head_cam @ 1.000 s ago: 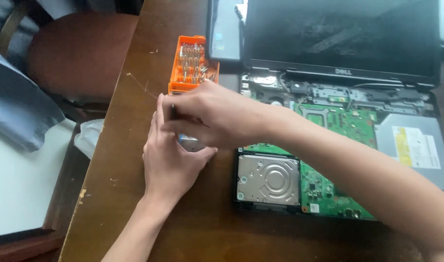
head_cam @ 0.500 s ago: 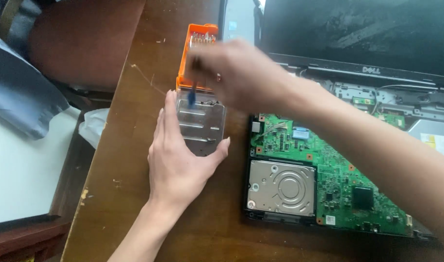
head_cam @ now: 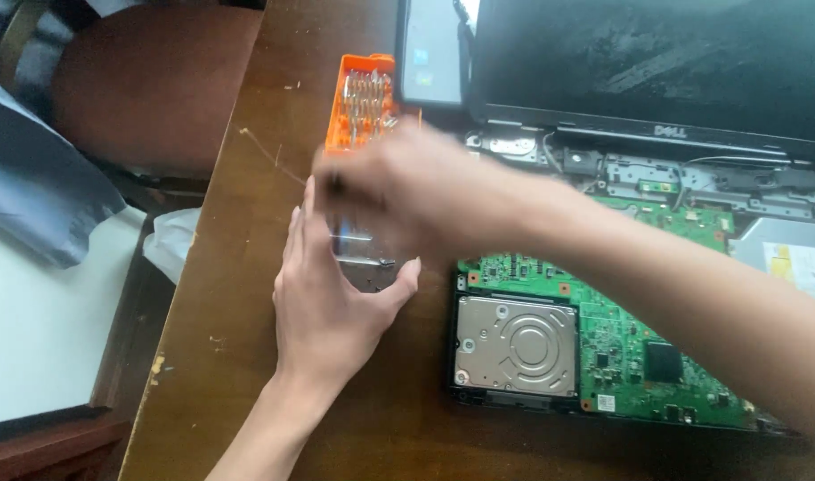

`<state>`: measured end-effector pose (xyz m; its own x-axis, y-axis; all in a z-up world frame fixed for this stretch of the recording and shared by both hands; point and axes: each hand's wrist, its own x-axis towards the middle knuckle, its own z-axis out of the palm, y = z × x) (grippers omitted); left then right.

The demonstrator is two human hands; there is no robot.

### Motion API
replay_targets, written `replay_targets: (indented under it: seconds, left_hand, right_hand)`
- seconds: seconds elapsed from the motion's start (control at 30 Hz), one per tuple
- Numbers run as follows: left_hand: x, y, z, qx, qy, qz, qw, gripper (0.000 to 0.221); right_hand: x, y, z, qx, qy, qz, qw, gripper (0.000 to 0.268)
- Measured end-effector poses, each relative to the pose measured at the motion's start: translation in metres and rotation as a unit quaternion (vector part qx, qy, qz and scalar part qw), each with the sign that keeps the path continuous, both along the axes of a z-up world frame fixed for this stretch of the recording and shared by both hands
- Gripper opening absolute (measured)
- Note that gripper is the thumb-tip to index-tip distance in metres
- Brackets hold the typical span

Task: Cleaning a laptop motherboard with a brush and organizing internal components during a repair.

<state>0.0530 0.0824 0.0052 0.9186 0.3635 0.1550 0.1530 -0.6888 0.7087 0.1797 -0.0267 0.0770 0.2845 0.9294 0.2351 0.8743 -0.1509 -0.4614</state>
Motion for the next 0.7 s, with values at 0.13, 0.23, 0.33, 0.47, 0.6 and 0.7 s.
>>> replay_targets:
  seconds: [0.13,0.23,0.33,0.47,0.6,0.7]
  left_hand:
    - [-0.002,0.0,-0.013,0.021,0.015,0.007,1.0,0.118]
    - [-0.002,0.001,-0.008,0.018,-0.017,0.0,1.0,0.113]
    - [-0.001,-0.001,-0.008,0.015,0.021,0.01,1.0,0.121]
    - [-0.001,0.002,-0.011,0.033,0.007,-0.001,0.999,0.12]
    - [-0.003,-0.001,-0.003,-0.005,0.026,0.007,1.0,0.115]
    - [-0.001,0.001,-0.008,0.013,0.004,0.007,1.0,0.117]
  right_hand:
    - [0.007,0.003,-0.009,-0.036,-0.029,0.02,0.999,0.022]
    - [0.036,0.0,-0.013,0.071,-0.106,-0.033,0.991,0.018]
    - [0.008,-0.002,-0.006,0.081,-0.037,0.064,0.994,0.016]
    - [0.005,-0.004,0.002,-0.026,0.112,0.118,0.986,0.016]
    - [0.029,-0.007,-0.008,0.019,-0.083,-0.001,0.996,0.013]
    - [0.006,-0.008,0.007,0.03,-0.017,0.063,0.997,0.01]
